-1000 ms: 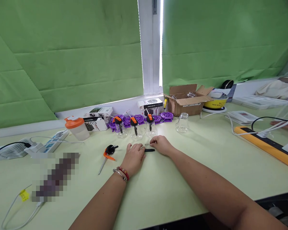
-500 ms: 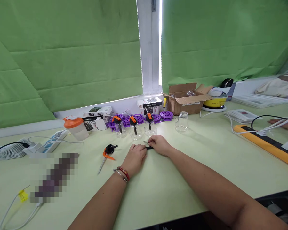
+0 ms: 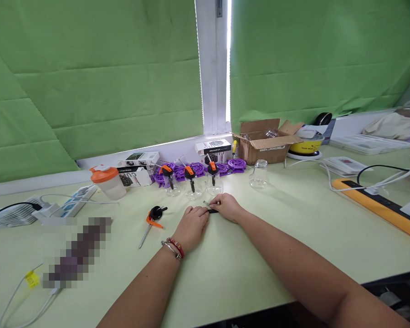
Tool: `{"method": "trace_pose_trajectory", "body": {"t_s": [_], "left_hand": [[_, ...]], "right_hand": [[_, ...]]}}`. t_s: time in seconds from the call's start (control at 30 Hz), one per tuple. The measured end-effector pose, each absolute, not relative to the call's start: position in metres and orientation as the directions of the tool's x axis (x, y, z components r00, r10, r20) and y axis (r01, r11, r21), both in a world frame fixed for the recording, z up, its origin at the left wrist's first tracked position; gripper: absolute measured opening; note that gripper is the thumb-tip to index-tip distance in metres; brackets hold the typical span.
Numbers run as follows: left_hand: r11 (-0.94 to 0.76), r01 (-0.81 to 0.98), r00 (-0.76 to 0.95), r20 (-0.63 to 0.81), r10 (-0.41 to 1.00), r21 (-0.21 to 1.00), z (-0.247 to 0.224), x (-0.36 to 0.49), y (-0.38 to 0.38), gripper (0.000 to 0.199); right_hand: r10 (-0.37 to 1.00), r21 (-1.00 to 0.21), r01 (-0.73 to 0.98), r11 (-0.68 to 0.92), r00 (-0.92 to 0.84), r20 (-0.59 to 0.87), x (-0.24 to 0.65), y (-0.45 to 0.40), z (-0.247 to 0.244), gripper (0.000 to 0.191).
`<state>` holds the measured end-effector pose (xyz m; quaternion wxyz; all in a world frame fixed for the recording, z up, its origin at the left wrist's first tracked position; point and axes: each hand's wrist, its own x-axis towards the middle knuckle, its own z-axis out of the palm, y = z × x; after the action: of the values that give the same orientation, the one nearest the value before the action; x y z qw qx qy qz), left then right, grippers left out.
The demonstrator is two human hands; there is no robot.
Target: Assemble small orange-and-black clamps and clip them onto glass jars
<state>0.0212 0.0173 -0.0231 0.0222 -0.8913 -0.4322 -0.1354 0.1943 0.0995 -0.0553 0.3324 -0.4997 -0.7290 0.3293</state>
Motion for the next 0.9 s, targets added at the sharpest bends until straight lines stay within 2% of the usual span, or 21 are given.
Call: {"method": "trace_pose_trajectory", "body": {"t_s": [0.23, 0.43, 0.53, 0.73, 0.9], "left_hand": [[-0.624, 0.778, 0.590, 0.258, 0.765, 0.071, -0.022, 0.022, 0.017, 0.030], [-0.627, 0.777, 0.599, 0.246, 0.762, 0.051, -0.020, 0.022, 0.015, 0.030], [-0.636, 0.769, 0.606, 0.248, 0.756, 0.062, -0.020, 0.021, 0.015, 0.030], [-0.642, 0.764, 0.610, 0.250, 0.752, 0.063, -0.021, 0.021, 0.015, 0.032], [-0.633, 0.772, 0.605, 0.251, 0.756, 0.045, -0.023, 0.022, 0.015, 0.033]], "right_hand": [[0.959, -0.881, 0.414, 0.231, -0.251, 0.134, 0.192, 0.102, -0.061, 0.013], [0.976, -0.913, 0.359, 0.192, -0.165, 0.141, 0.198, 0.103, -0.055, 0.025], [0.984, -0.895, 0.415, 0.164, -0.128, 0.121, 0.209, 0.103, -0.049, 0.024], [0.986, -0.762, 0.626, 0.165, -0.088, 0.141, 0.224, 0.104, -0.040, 0.004], [0.974, -0.673, 0.704, 0.228, -0.164, 0.159, 0.214, 0.098, -0.035, 0.009]]}}
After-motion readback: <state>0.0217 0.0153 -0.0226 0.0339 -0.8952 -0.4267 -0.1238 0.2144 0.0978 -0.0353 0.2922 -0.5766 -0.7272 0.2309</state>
